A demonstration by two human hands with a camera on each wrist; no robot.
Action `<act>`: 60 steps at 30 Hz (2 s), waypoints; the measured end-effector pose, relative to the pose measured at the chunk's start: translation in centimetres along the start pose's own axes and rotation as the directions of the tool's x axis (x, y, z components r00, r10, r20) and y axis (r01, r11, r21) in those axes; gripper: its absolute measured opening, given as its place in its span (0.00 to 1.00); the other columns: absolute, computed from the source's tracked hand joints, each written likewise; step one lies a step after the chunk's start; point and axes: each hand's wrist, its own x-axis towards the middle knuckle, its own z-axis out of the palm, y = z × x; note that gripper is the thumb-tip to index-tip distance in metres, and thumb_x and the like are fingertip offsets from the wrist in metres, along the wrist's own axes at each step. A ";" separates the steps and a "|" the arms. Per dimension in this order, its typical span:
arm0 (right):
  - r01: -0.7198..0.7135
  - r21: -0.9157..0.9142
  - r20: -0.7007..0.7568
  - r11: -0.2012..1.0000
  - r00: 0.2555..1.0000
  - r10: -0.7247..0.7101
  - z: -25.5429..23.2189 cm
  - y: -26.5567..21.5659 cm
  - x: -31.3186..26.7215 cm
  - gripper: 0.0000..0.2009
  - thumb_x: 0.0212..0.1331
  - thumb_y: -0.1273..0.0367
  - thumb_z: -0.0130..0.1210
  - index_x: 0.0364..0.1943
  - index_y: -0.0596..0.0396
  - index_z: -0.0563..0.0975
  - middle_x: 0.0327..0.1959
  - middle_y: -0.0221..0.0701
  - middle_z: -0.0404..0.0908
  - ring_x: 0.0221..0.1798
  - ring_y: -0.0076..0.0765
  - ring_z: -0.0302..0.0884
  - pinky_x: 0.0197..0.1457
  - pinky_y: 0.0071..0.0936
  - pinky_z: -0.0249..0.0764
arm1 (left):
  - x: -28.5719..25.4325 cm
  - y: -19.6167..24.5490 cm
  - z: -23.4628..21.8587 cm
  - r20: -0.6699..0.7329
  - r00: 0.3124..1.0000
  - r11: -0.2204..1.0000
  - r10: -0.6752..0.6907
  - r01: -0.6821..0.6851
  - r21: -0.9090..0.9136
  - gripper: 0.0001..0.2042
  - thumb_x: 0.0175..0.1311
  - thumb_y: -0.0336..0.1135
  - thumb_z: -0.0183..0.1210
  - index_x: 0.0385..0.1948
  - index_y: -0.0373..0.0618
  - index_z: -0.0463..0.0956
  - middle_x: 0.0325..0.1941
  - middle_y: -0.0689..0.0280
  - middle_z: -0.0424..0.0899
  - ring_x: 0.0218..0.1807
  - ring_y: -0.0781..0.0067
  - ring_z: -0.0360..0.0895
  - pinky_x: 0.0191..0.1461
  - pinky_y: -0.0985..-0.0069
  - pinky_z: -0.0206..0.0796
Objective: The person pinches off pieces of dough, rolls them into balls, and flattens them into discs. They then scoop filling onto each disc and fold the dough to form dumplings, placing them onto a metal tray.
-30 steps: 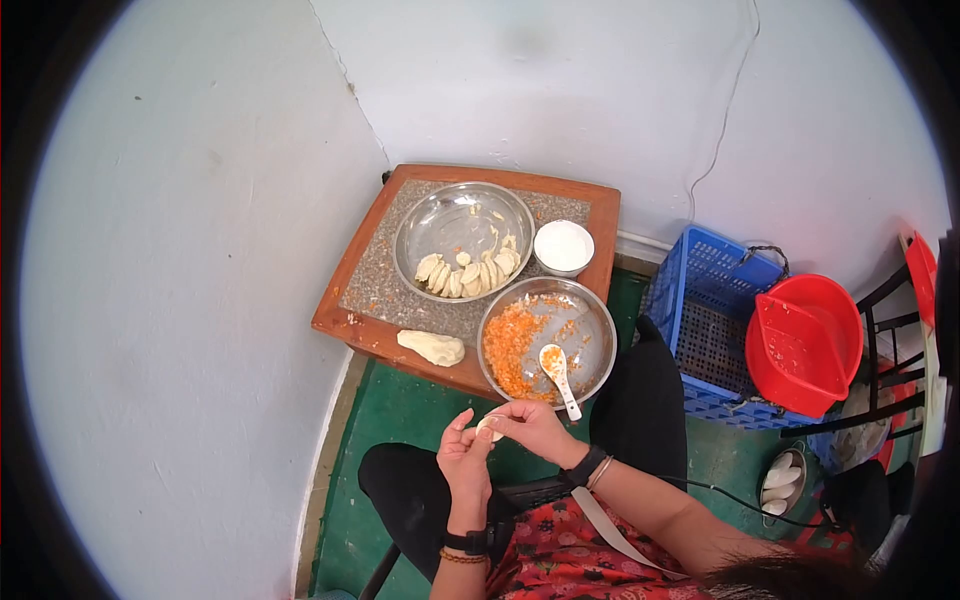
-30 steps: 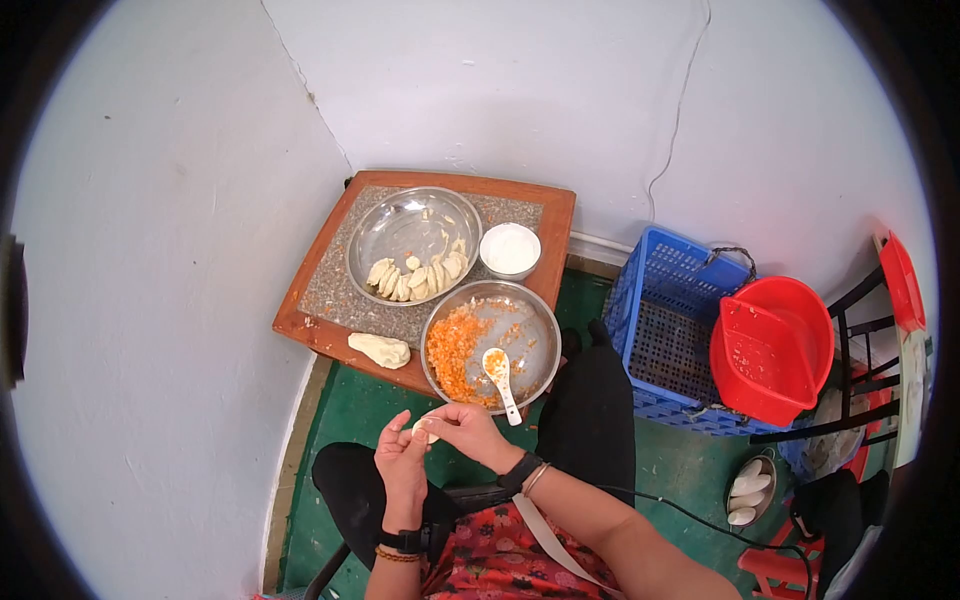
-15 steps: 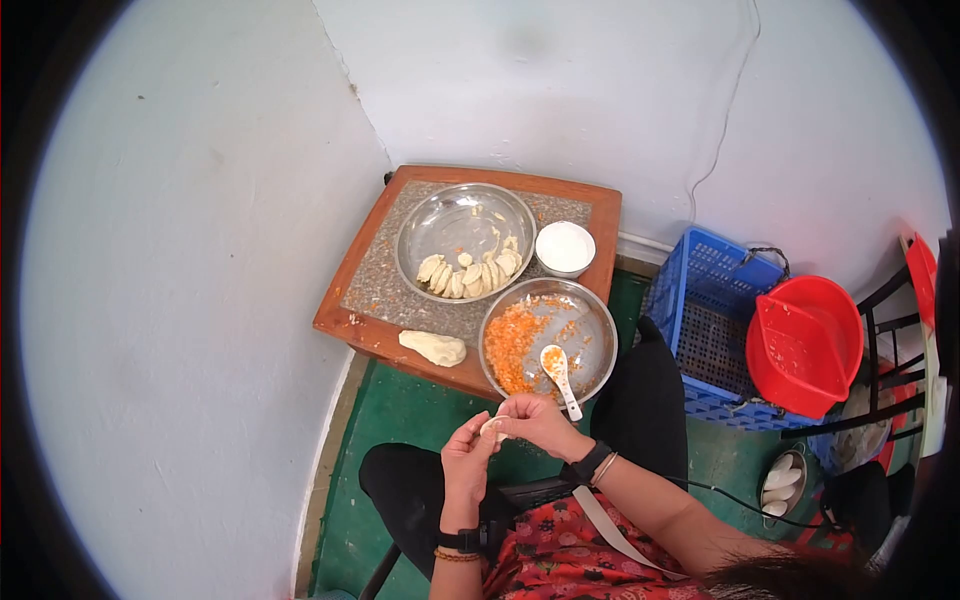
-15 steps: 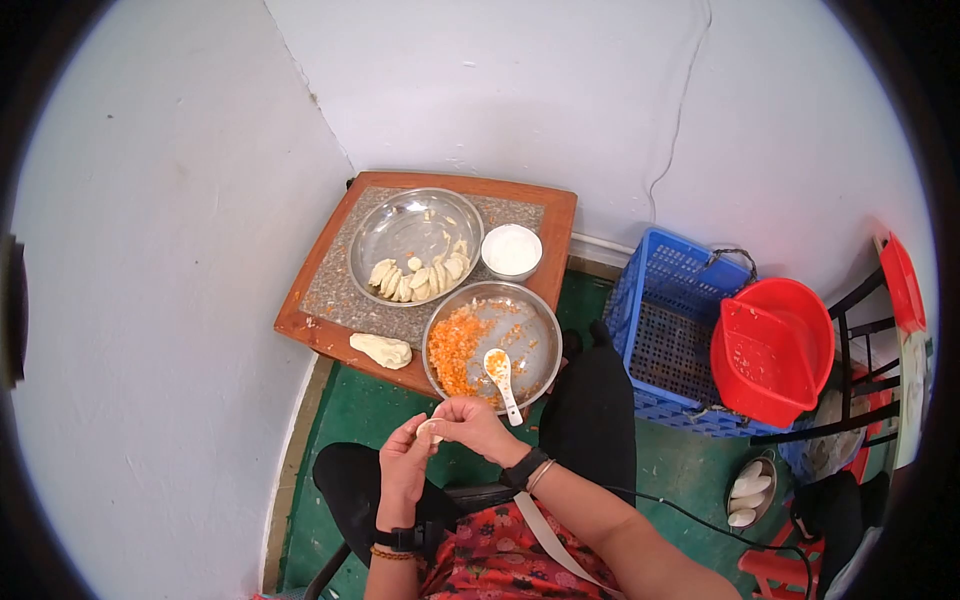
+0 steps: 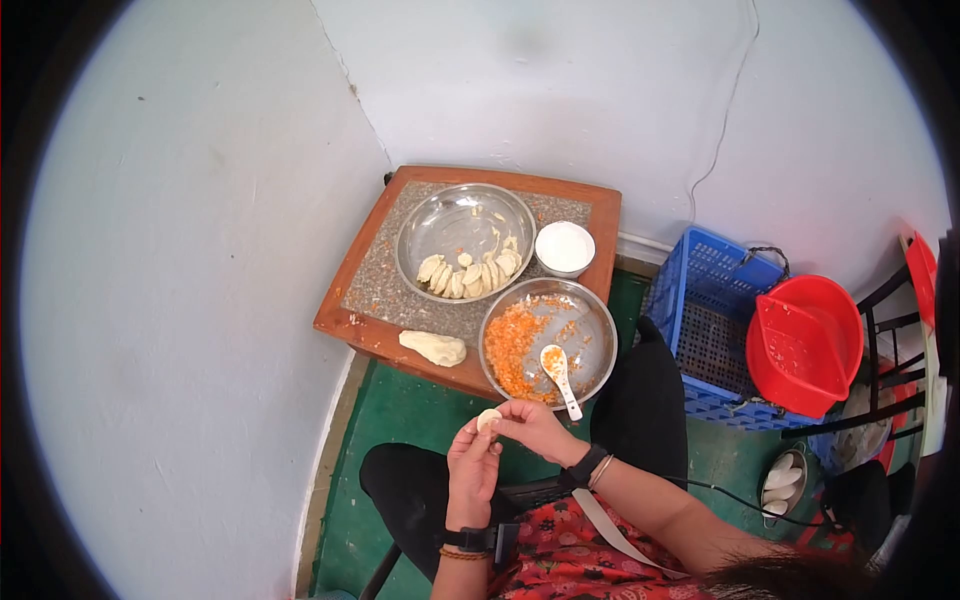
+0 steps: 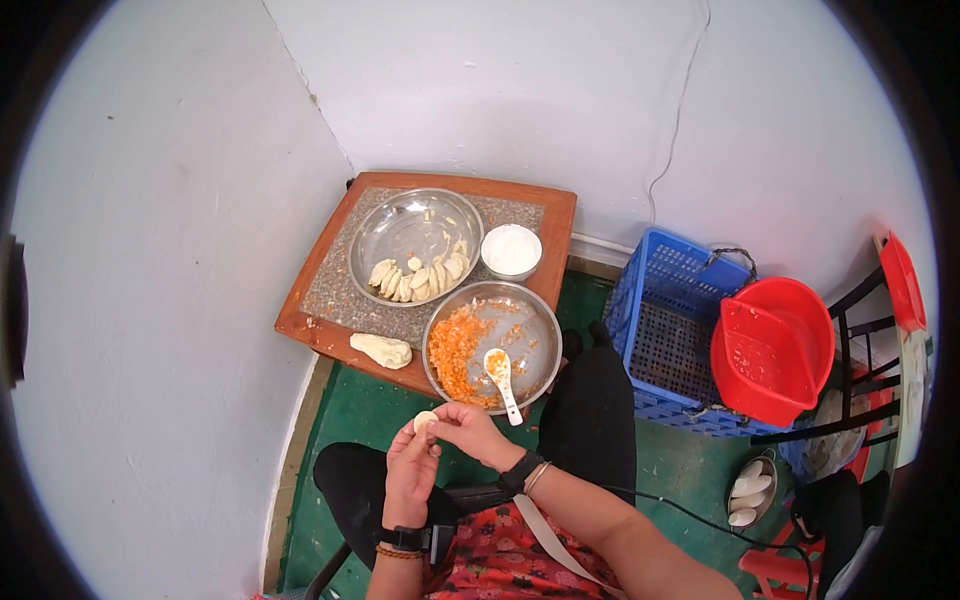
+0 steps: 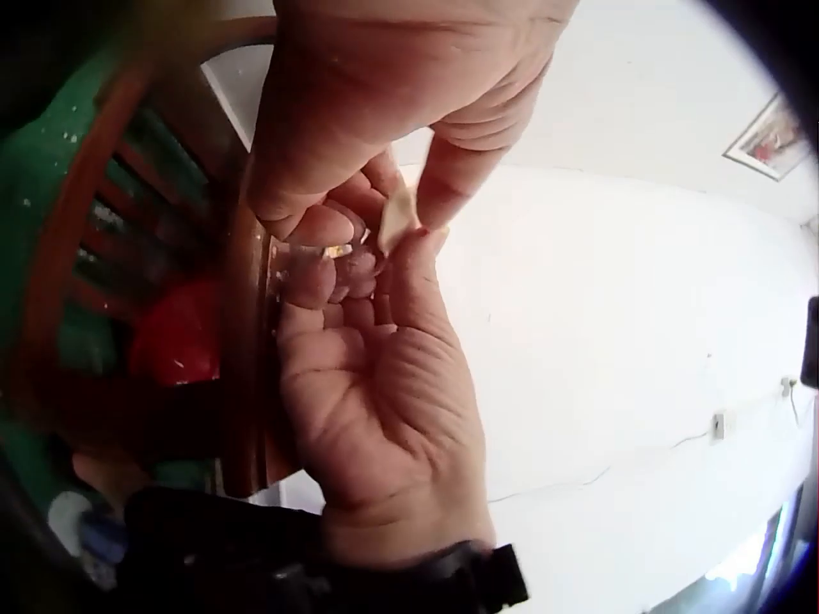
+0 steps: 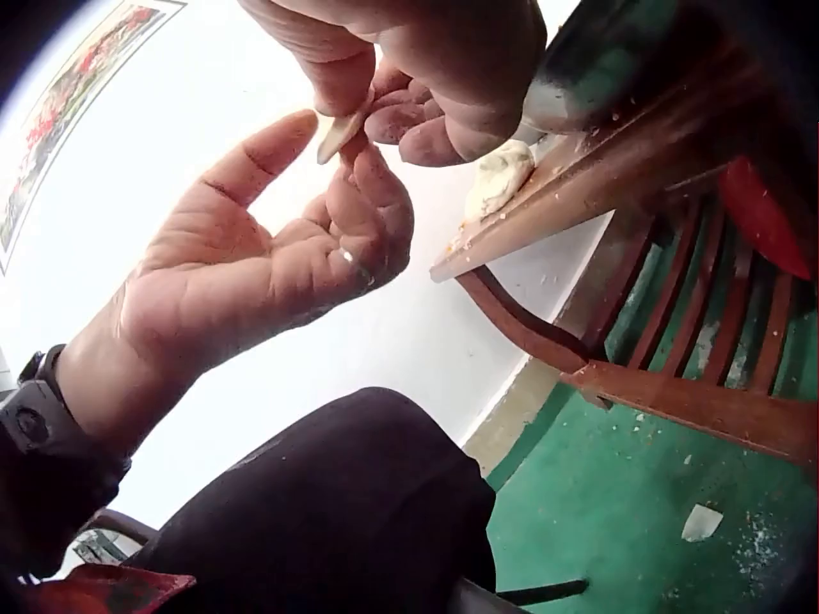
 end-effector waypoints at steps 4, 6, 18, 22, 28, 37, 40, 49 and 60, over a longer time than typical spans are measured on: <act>0.008 -0.051 -0.008 0.999 1.000 -0.009 -0.2 -0.1 -0.1 0.10 0.58 0.70 0.56 0.41 0.61 0.76 0.36 0.27 0.79 0.37 0.17 0.74 0.41 0.16 0.72 | -0.2 0.7 1.0 -0.052 0.998 0.996 0.040 -0.036 0.083 0.08 0.62 0.27 0.54 0.42 0.40 0.73 0.40 0.68 0.79 0.37 0.81 0.74 0.37 0.83 0.66; 0.023 -0.046 -0.012 0.999 1.000 -0.024 0.1 -0.3 -0.2 0.10 0.57 0.70 0.57 0.41 0.61 0.76 0.36 0.27 0.79 0.37 0.16 0.74 0.40 0.15 0.71 | -0.1 0.4 0.8 -0.083 0.992 0.988 0.095 -0.084 0.127 0.07 0.62 0.27 0.54 0.41 0.40 0.74 0.38 0.68 0.79 0.36 0.80 0.74 0.36 0.84 0.66; 0.071 -0.201 -0.125 0.977 0.987 -0.097 0.4 -0.2 -0.3 0.09 0.57 0.70 0.57 0.38 0.62 0.79 0.30 0.26 0.81 0.32 0.15 0.74 0.36 0.15 0.72 | 0.5 -0.1 -0.4 -0.101 0.991 0.995 0.084 -0.078 0.064 0.07 0.61 0.29 0.56 0.38 0.37 0.75 0.35 0.65 0.79 0.33 0.80 0.74 0.32 0.86 0.65; 0.067 -0.266 -0.131 0.962 0.986 -0.105 0.5 -0.7 -0.5 0.08 0.58 0.71 0.56 0.38 0.62 0.79 0.30 0.26 0.80 0.32 0.15 0.74 0.36 0.15 0.72 | 0.8 -0.7 -1.3 -0.151 0.978 0.984 0.145 -0.127 0.122 0.07 0.62 0.30 0.56 0.38 0.37 0.74 0.35 0.65 0.79 0.33 0.79 0.75 0.33 0.85 0.66; 0.056 -0.227 -0.054 0.972 0.996 -0.070 0.2 -0.5 -0.2 0.10 0.60 0.69 0.54 0.41 0.62 0.77 0.33 0.25 0.79 0.35 0.15 0.74 0.38 0.14 0.71 | -0.3 0.7 0.3 -0.107 0.992 0.997 0.062 -0.066 -0.033 0.09 0.61 0.29 0.56 0.41 0.36 0.73 0.40 0.63 0.78 0.38 0.77 0.76 0.38 0.83 0.69; -0.006 -0.041 -0.037 0.999 0.999 0.005 0.4 -0.4 -0.3 0.11 0.61 0.67 0.52 0.42 0.61 0.75 0.36 0.26 0.78 0.37 0.15 0.73 0.41 0.16 0.71 | 0.0 0.0 -0.2 -0.076 0.989 0.989 0.129 -0.123 0.082 0.12 0.60 0.25 0.55 0.46 0.36 0.71 0.38 0.64 0.79 0.36 0.78 0.76 0.38 0.83 0.70; 0.026 -0.115 -0.035 0.993 0.999 -0.030 0.2 0.4 -0.1 0.10 0.61 0.67 0.53 0.40 0.61 0.76 0.34 0.26 0.79 0.35 0.16 0.73 0.39 0.16 0.72 | 0.3 -0.4 -0.8 -0.054 0.983 0.953 0.175 -0.156 0.259 0.13 0.59 0.25 0.56 0.45 0.36 0.71 0.36 0.64 0.80 0.35 0.78 0.77 0.36 0.83 0.70; 0.096 -0.391 -0.079 0.915 0.987 -0.138 0.4 -0.7 -0.4 0.11 0.61 0.65 0.52 0.35 0.62 0.79 0.29 0.25 0.80 0.31 0.16 0.73 0.35 0.17 0.71 | 0.0 0.6 0.3 -0.049 0.998 0.981 0.026 -0.016 0.191 0.14 0.62 0.30 0.55 0.47 0.36 0.70 0.41 0.64 0.79 0.37 0.79 0.76 0.37 0.84 0.68; -0.014 0.120 0.016 0.993 1.000 0.012 0.3 -0.1 -0.4 0.13 0.62 0.67 0.51 0.46 0.61 0.74 0.39 0.27 0.78 0.39 0.18 0.74 0.43 0.17 0.72 | 0.1 0.0 -1.2 -0.017 0.998 0.974 0.056 -0.050 0.222 0.09 0.64 0.32 0.54 0.41 0.37 0.74 0.39 0.65 0.80 0.37 0.79 0.75 0.37 0.84 0.67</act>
